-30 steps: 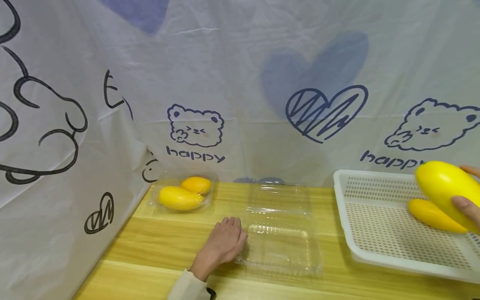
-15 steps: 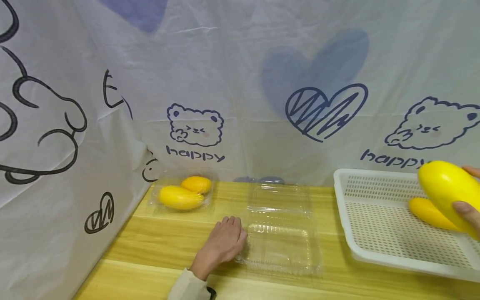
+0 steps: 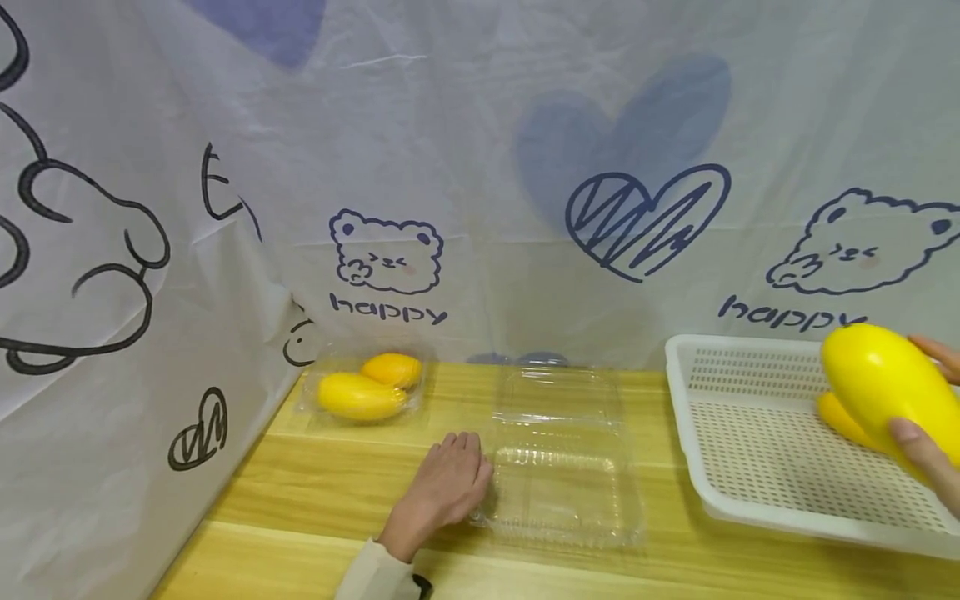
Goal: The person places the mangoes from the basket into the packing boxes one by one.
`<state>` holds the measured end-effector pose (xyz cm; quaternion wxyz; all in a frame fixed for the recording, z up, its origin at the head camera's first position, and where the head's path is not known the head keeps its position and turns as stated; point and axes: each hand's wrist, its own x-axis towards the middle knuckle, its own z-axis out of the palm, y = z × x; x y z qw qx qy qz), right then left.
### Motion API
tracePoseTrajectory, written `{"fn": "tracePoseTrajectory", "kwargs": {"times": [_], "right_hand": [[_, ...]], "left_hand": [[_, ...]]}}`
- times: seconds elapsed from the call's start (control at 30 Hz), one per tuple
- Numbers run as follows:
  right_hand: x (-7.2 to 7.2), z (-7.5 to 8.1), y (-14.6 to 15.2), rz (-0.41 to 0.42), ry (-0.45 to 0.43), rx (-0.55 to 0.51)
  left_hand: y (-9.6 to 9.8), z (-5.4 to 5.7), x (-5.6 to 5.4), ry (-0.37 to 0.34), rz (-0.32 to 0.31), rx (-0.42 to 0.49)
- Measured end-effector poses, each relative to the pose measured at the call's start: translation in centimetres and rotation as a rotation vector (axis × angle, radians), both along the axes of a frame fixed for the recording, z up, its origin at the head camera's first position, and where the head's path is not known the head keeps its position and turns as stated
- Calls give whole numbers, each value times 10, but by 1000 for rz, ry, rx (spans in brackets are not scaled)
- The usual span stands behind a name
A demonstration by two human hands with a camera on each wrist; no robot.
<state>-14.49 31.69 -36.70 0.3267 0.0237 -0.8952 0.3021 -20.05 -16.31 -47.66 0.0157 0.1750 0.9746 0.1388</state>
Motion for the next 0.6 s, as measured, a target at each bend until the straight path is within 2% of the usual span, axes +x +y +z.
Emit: {"fn": "tracePoseTrajectory", "kwargs": {"times": [0.13, 0.3, 0.4, 0.6], "right_hand": [[-2, -2, 2, 23, -1, 18], [-5, -6, 2, 31, -66, 65], [-6, -5, -2, 62, -92, 89], [-5, -3, -11, 133, -118, 66]], "left_hand": [[0, 1, 1, 4, -3, 6], [1, 0, 1, 14, -6, 13], [1, 0, 1, 16, -8, 11], [1, 1, 2, 16, -13, 8]]}}
